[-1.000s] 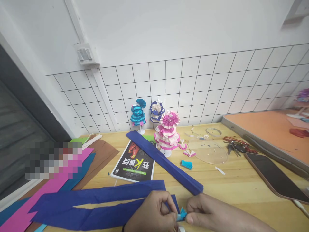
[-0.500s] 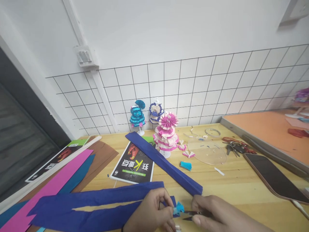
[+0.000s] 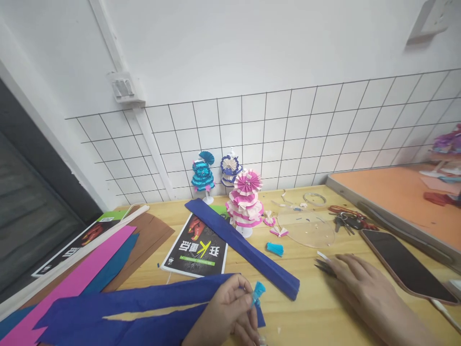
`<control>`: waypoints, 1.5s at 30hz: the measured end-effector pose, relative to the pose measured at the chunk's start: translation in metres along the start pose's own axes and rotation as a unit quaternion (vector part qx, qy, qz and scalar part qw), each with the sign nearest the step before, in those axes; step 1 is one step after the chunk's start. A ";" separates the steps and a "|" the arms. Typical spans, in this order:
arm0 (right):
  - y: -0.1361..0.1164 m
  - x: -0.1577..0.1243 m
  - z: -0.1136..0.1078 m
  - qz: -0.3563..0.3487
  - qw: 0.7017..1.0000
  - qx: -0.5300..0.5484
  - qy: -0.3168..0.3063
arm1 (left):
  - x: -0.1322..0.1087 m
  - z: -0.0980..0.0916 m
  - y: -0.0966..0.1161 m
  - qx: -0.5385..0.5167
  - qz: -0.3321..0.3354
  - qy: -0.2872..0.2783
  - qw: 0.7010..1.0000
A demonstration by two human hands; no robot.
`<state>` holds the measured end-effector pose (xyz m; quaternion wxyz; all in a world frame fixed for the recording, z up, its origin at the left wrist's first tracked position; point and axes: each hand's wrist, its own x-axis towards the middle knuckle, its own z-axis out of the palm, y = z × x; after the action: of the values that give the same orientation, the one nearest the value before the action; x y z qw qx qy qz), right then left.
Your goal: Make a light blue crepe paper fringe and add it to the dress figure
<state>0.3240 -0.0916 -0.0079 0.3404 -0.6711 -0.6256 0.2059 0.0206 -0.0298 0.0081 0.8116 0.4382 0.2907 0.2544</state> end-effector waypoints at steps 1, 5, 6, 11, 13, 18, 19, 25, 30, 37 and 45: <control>-0.015 -0.002 0.006 -0.019 0.999 -0.029 0.014 | 0.000 0.001 0.000 0.001 -0.001 -0.001 1.000; -0.086 -0.002 0.038 -0.010 0.986 0.119 -0.113 | 0.001 0.002 -0.002 0.020 -0.007 0.003 1.000; -0.100 -0.001 0.047 -0.006 0.977 0.160 -0.139 | 0.001 0.002 -0.002 0.026 -0.009 0.004 1.000; -0.129 0.007 0.078 0.010 0.922 0.328 -0.206 | -0.001 0.004 -0.003 0.050 0.002 0.018 0.999; -0.126 0.008 0.081 0.026 0.916 0.340 -0.213 | -0.001 0.004 -0.003 0.053 0.003 0.020 0.998; -0.100 0.009 0.060 0.040 0.959 0.219 -0.174 | 0.002 0.000 -0.003 0.033 -0.006 0.023 0.999; -0.092 0.010 0.053 0.043 0.968 0.194 -0.153 | 0.003 0.000 -0.003 0.031 -0.005 0.024 0.999; -0.070 0.008 0.040 0.072 0.969 0.212 -0.104 | 0.003 0.003 -0.004 0.047 -0.018 0.028 0.998; -0.109 0.001 0.081 0.022 0.885 0.402 -0.233 | 0.005 0.005 -0.010 0.086 -0.019 0.031 0.996; -0.103 0.003 0.081 0.070 0.949 0.260 -0.165 | 0.006 0.004 -0.006 0.064 -0.020 0.022 0.997; -0.055 0.013 0.008 0.002 0.979 -0.203 -0.021 | 0.003 0.003 -0.005 0.051 -0.020 0.014 0.998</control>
<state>0.2820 -0.0783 0.0276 0.1833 -0.7231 -0.6599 0.0893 0.0257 -0.0324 0.0044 0.7891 0.4691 0.3236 0.2293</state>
